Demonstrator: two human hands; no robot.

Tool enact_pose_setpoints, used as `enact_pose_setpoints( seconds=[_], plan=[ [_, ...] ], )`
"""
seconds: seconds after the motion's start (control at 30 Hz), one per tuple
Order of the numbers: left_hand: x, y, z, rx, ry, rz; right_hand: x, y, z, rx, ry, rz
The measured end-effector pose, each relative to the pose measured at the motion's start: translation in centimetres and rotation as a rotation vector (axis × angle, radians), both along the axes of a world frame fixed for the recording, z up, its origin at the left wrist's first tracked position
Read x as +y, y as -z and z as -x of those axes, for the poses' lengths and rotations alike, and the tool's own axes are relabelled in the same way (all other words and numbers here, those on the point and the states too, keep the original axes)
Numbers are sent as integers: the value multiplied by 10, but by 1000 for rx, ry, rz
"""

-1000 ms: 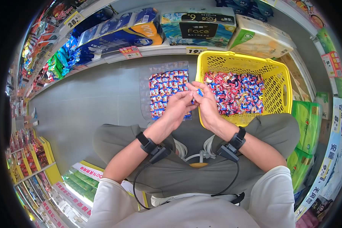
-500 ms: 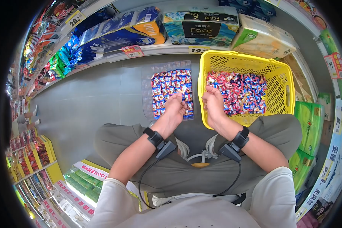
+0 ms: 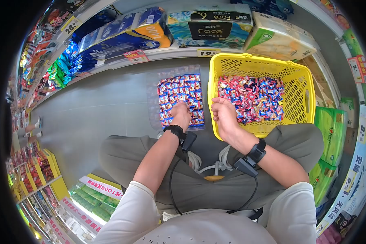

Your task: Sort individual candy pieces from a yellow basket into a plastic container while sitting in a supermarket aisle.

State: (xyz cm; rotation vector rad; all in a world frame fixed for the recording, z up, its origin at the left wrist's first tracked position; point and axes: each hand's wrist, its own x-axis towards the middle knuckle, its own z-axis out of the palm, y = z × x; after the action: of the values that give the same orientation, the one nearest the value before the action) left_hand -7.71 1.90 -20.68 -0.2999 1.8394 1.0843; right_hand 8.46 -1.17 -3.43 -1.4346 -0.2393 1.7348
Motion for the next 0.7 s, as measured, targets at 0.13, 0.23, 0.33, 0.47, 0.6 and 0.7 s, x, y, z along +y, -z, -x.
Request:
enact_pose_setpoints(
  seconds=[0.13,0.23,0.33,0.47,0.6,0.7],
  plan=[
    [0,-6,-2,-9,-26,-19,-1,2,-1,26,14,-8],
    [1,-6,-1,-47,-32,-22,-1,-1,0,30,17,-14],
    [1,9,1,-84,-80,-21,-1,3,-1,20,10,-19],
    [2,-6,1,-115,-29,72,-1,-3,-1,24,-16,-12],
    [1,-35,-7,-41,63,56,-1,-1,-2,32,-3,-18],
    [4,-89,-14,-208,157,-19,4,7,-8,26,32,-20]
  ],
)
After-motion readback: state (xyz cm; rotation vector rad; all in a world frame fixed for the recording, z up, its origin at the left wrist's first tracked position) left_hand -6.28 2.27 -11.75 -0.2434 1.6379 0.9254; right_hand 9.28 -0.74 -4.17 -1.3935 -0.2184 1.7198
